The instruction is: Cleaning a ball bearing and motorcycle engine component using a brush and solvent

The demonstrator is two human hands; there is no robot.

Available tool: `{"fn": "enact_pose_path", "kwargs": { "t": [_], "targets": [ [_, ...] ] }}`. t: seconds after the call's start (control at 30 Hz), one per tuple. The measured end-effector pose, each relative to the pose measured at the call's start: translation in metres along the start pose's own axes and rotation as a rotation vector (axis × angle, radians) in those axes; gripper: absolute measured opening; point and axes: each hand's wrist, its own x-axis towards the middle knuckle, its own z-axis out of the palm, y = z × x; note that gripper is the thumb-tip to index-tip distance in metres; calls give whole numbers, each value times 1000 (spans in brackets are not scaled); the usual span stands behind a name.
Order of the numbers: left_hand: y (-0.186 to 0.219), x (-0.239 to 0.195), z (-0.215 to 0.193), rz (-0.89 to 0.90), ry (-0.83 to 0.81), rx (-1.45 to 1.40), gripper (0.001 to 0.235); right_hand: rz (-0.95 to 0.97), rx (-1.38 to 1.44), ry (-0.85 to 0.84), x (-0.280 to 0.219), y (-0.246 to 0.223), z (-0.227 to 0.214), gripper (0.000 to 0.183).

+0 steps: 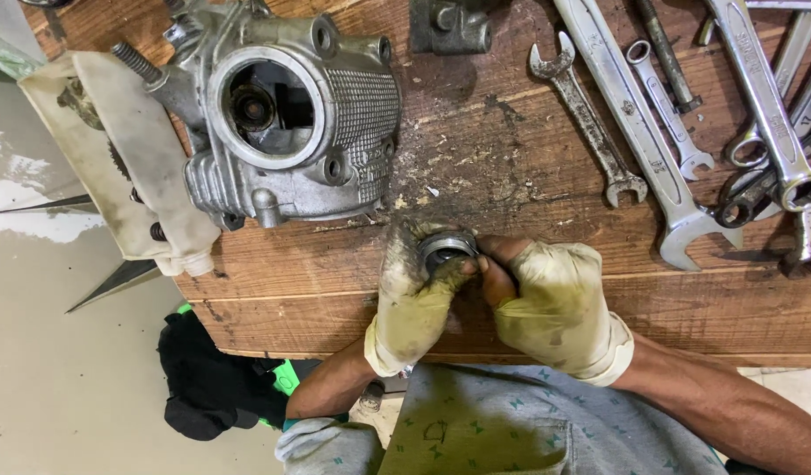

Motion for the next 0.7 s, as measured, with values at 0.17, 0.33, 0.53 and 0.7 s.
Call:
{"fn": "enact_pose_path", "kwargs": {
  "t": [0.17, 0.33, 0.53, 0.7],
  "targets": [
    [15, 2, 5, -5, 31, -62, 42, -264, 81, 33, 6, 4, -13, 10],
    [-7, 2, -4, -8, -21, -77, 48, -217, 213, -173, 21, -8, -39, 2],
    [15, 6, -4, -124, -190, -33, 38, -325, -28, -290, 25, 7, -51, 8],
    [8, -2, 3, -119, -90, -50, 32, -569, -214, -20, 10, -4, -35, 8]
  ]
}}
